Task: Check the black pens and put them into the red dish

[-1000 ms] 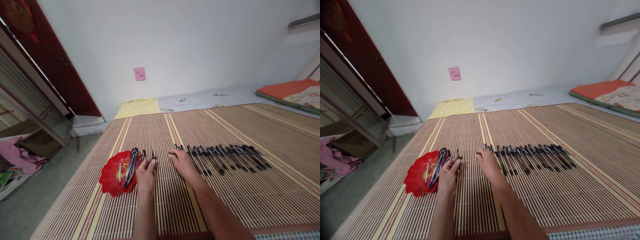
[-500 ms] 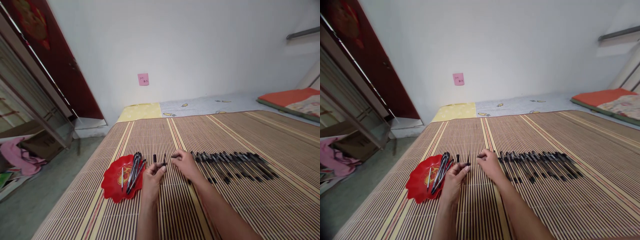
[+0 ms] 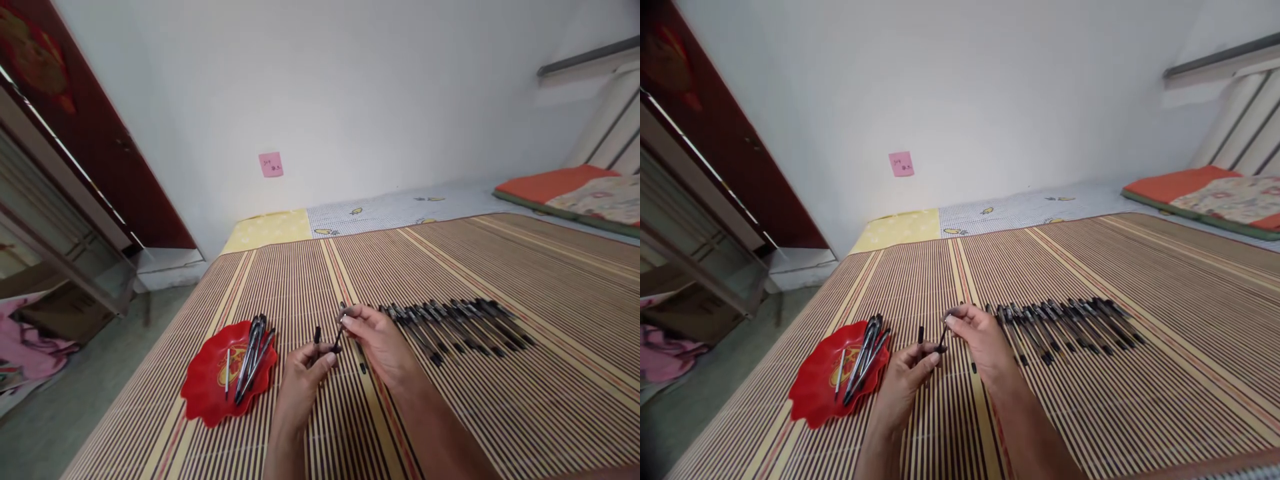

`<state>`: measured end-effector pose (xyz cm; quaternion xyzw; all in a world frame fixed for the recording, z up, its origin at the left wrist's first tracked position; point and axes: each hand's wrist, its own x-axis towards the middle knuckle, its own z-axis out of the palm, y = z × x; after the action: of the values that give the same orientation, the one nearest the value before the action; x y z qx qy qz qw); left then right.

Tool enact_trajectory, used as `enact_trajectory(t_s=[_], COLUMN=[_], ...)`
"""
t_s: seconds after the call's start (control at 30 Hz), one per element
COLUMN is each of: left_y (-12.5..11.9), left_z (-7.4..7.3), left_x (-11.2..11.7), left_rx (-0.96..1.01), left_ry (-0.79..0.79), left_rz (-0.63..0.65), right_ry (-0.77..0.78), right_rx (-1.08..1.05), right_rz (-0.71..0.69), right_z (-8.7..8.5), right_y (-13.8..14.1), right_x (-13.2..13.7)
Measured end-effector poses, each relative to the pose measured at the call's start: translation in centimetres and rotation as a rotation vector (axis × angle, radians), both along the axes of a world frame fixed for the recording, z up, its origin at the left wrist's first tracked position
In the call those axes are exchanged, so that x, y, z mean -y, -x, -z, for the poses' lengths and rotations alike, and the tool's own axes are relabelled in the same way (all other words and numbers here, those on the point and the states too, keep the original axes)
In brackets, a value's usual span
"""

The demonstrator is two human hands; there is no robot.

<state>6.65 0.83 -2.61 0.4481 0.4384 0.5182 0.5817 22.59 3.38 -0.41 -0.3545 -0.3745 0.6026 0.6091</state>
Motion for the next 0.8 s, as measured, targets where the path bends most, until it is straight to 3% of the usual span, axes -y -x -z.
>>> enact_trajectory(t_s=[0.27, 0.43, 0.63, 0.8], left_y=[0.06, 0.25, 0.24, 0.25], left_z=[0.30, 0.19, 0.32, 0.31], left_x=[0.05, 0.03, 0.14, 0.21], left_rx=[0.044, 0.052, 0.115, 0.161], left_ry=[0.016, 0.021, 0.037, 0.068], left_rz=[0.020, 0.044, 0.043, 0.053], right_ry=[-0.022, -0.049, -0.086, -0.063], right_rx=[0.002, -0.043, 0.116, 0.113], right_rz=[-0.063, -0.030, -0.062, -0.104], right_z=[-0.65, -0.51, -0.58, -0.71], right_y=[-0.43, -0.42, -0.43, -0.45], right_x=[0.38, 0.12, 0.21, 0.13])
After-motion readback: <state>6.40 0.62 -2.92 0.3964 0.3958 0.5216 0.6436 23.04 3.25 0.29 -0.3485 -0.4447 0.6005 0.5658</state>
